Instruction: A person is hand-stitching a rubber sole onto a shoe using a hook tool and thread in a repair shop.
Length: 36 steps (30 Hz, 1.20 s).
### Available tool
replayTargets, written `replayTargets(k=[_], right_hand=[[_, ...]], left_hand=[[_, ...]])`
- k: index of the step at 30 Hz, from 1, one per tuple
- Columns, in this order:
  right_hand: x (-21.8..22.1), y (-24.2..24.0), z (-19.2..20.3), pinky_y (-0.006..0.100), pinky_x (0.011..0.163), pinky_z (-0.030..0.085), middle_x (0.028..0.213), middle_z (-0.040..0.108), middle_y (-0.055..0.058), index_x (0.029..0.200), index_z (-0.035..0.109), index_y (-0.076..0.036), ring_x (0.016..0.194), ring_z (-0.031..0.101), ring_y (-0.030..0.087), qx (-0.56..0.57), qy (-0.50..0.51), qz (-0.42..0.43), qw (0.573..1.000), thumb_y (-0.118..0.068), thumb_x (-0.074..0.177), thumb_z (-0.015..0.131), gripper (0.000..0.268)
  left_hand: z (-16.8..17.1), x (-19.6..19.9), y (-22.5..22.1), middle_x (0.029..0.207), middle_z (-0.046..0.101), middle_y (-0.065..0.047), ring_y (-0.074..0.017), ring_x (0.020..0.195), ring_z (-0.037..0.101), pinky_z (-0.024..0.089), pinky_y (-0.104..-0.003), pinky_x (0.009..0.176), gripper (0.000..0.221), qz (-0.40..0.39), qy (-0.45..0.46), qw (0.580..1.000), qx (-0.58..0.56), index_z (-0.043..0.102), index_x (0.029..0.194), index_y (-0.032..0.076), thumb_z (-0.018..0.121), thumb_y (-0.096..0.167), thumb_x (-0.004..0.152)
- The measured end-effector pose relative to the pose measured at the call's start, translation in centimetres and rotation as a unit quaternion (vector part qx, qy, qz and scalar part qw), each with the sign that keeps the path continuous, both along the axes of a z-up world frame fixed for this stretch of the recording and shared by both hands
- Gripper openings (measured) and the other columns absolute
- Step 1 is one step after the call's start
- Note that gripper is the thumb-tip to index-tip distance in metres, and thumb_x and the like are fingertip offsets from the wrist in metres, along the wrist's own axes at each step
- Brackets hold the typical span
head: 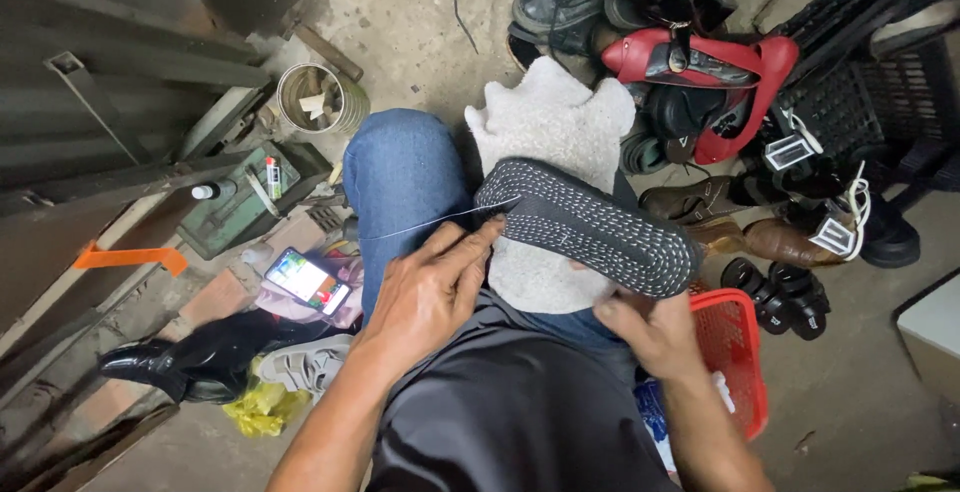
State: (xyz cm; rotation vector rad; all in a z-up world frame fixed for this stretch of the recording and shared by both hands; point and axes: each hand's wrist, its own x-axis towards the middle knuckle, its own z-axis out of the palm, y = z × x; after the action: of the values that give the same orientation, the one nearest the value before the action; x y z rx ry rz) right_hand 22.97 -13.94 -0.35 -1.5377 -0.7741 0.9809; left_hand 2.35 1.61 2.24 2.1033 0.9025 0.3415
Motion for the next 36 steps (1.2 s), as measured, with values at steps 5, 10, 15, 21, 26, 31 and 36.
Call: replayTargets(k=[5,10,15,21,26,31,36], right_hand=[[-2.7,2.2,0.0,0.042,0.094,0.053,0.100,0.071,0.015,0.110,0.070,0.005,0.101,0.065,0.023,0.057,-0.088,-0.008,0.994,-0.011,0.091,0.070,0.024],[-3.5,3.1,-0.1,0.045,0.092,0.055,0.107,0.075,0.025,0.108,0.073,0.010,0.109,0.071,0.034,0.121,-0.239,-0.010,0.964,-0.002,0.095,0.068,0.018],[-4.8,2.7,0.6,0.053,0.095,0.055,0.127,0.066,0.034,0.133,0.060,0.012,0.119,0.063,0.043,0.089,-0.229,0.038,0.969,-0.010,0.094,0.070,0.046],[-5.7,2.8,-0.3,0.056,0.090,0.058,0.131,0.064,0.034,0.141,0.055,0.008,0.117,0.064,0.050,0.098,-0.286,0.084,0.950,-0.018,0.088,0.077,0.063],[-3.8,3.6,1.8,0.059,0.087,0.058,0.147,0.054,0.027,0.154,0.044,-0.006,0.123,0.062,0.048,0.071,-0.297,0.241,0.921,-0.004,0.074,0.081,0.088],[1.3,2.7,-0.1,0.045,0.085,0.056,0.112,0.074,0.017,0.096,0.079,-0.008,0.103,0.067,0.040,-0.013,-0.552,0.055,0.832,-0.027,0.090,0.078,0.019],[-0.6,5.3,-0.8,0.059,0.108,0.041,0.142,0.059,0.021,0.116,0.072,-0.006,0.135,0.047,0.046,0.053,-0.536,0.073,0.840,-0.013,0.098,0.068,0.020]], left_hand=[[0.7,-0.2,1.4,0.082,0.071,-0.007,-0.0334,0.069,0.071,0.057,-0.044,0.052,0.032,-0.022,0.007,1.000,-0.019,0.076,0.124,0.022,0.057,0.016,0.099],[2.6,-0.4,4.1,0.078,0.072,-0.019,-0.0412,0.061,0.069,0.055,-0.048,0.051,0.036,-0.079,-0.003,0.995,-0.055,0.078,0.121,0.014,0.056,0.006,0.093],[1.0,-0.2,5.3,0.071,0.068,-0.013,-0.0380,0.056,0.066,0.053,-0.046,0.050,0.037,-0.117,-0.005,0.992,-0.039,0.079,0.118,0.017,0.055,0.008,0.092],[-1.8,-1.1,5.0,0.073,0.069,-0.004,-0.0291,0.060,0.069,0.056,-0.036,0.052,0.034,-0.100,-0.055,0.993,-0.021,0.080,0.117,0.021,0.056,0.011,0.095],[-1.8,-2.9,4.3,0.079,0.073,-0.005,-0.0292,0.069,0.072,0.059,-0.038,0.060,0.024,-0.084,-0.046,0.995,0.000,0.080,0.111,0.019,0.062,0.012,0.097],[-3.1,-3.8,2.9,0.078,0.070,-0.001,-0.0248,0.072,0.068,0.057,-0.036,0.066,0.019,-0.066,-0.022,0.997,0.036,0.076,0.107,0.018,0.057,0.014,0.102],[-2.7,-2.9,2.6,0.068,0.063,-0.004,-0.0296,0.068,0.065,0.056,-0.040,0.061,0.016,-0.062,-0.034,0.996,0.049,0.075,0.094,0.017,0.061,0.018,0.102]])
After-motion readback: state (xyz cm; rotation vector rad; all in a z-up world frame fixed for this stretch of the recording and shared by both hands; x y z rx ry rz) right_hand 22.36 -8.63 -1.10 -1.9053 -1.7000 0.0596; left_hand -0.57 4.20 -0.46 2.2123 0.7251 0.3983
